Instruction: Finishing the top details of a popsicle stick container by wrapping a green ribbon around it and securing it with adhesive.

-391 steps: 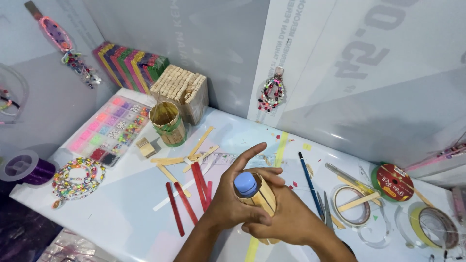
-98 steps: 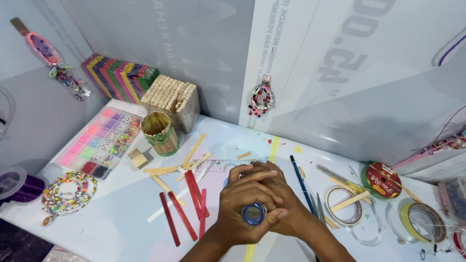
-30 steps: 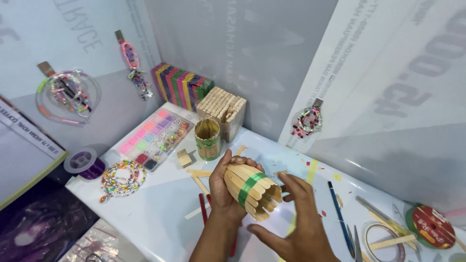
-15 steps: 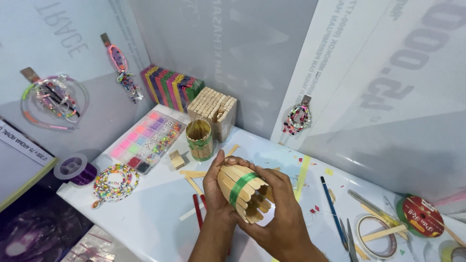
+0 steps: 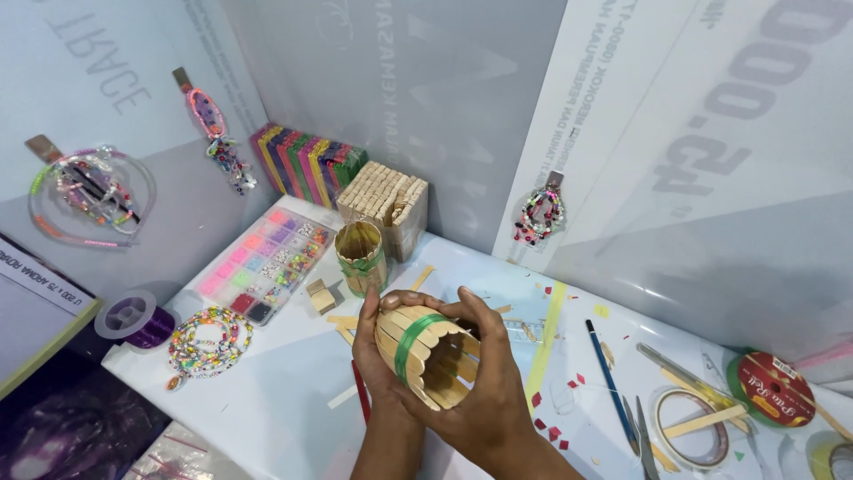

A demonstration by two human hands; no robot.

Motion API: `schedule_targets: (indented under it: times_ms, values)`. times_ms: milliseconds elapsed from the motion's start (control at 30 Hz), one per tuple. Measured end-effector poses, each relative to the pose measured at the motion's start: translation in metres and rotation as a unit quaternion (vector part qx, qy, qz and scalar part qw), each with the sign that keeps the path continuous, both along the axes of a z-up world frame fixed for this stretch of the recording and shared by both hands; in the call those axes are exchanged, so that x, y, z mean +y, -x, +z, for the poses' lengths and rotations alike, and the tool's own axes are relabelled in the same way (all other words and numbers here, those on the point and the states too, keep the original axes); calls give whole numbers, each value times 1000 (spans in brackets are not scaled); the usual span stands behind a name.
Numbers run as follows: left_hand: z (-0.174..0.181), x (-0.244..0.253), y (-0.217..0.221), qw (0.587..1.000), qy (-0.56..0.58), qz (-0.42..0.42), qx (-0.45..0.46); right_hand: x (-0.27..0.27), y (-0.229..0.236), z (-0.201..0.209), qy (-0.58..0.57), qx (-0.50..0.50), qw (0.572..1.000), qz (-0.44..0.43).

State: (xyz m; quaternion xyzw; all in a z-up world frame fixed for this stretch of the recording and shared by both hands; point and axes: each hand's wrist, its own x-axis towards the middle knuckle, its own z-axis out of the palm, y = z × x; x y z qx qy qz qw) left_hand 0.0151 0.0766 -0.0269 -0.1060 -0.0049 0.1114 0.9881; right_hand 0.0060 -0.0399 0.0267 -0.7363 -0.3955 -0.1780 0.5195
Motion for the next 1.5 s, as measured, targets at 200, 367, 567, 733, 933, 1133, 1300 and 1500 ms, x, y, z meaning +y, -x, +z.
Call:
schedule_targets:
  times_ms: [200, 367, 567, 733, 933, 1133, 1300, 1500]
  values:
    - [9, 2, 3, 999, -27, 19, 35, -9, -6, -10, -22, 106, 993, 49]
    - [11, 3, -1, 997, 44, 23, 62, -21, -11, -17, 13, 172, 985, 29]
    - [16, 0, 1, 991, 25, 57, 119, -30, -11, -8, -10, 173, 984, 40]
    - [10, -6, -2, 992, 10, 32, 120, -28, -15, -1, -42, 124, 990, 54]
    - [17, -24, -4, 982, -32, 13, 188, -21, -19, 7, -28, -3, 999, 18]
    - [13, -26, -5, 977, -18, 46, 208, -25, -23, -5, -60, -110, 991, 42]
    - [11, -28, -6, 988, -46, 28, 148, -28, -27, -11, -49, -129, 989, 59]
    - [22, -30, -4, 987, -56, 40, 146, -26, -29, -12, -59, -147, 984, 76]
